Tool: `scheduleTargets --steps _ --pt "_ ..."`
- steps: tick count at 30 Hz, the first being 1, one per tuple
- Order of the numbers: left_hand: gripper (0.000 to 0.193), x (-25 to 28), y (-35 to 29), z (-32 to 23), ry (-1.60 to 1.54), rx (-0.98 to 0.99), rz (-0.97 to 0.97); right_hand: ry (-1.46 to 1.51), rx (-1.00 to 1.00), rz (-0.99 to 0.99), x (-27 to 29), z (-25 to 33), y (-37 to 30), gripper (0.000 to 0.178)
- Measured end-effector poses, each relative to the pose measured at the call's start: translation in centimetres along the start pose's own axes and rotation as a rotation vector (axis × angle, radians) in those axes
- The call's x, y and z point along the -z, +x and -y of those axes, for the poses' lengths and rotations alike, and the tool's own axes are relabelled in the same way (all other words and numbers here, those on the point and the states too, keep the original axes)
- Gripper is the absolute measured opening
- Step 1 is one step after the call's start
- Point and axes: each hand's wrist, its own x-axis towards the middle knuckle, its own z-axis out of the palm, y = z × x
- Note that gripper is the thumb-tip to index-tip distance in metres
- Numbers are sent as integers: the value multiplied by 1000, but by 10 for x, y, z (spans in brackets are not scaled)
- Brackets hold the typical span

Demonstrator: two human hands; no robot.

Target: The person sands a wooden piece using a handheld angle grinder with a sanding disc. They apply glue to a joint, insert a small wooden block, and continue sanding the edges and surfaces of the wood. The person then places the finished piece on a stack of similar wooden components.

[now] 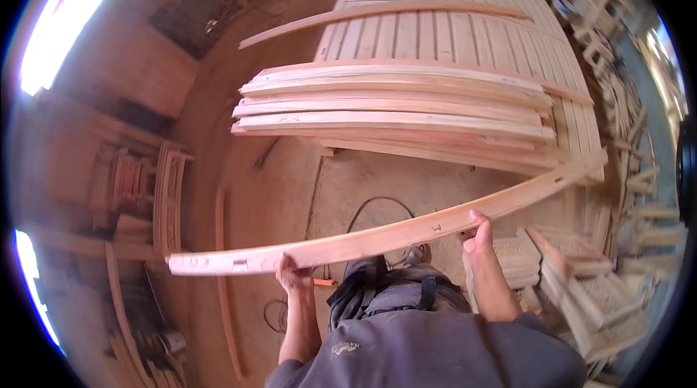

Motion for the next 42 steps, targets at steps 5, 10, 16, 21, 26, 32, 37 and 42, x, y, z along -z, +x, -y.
scheduleTargets --steps 5,10,16,21,26,32,37,42 --pt "21 -94 87 25 13 -28 -89 -34 -15 -56 -49 42 72 51" --pt "48 -165 212 55 153 58 -245 -45 -55 -77 -115 66 162 61" --pt "55 -297 336 106 395 60 -353 -31 -112 -316 -211 100 276 70" --pt "91 -358 439 138 648 47 -540 -82 -172 -375 -264 108 339 82" --pt "110 -381 491 146 528 248 -403 -131 -162 -434 -302 111 389 86" --pt "94 -359 453 149 711 169 33 -230 -82 -368 -275 115 419 59" --pt "77 -243 384 131 1304 1 286 -925 78 -96 -230 92 429 12" --pt "39 -59 205 122 868 50 -136 -1849 416 298 -193 102 370 22"
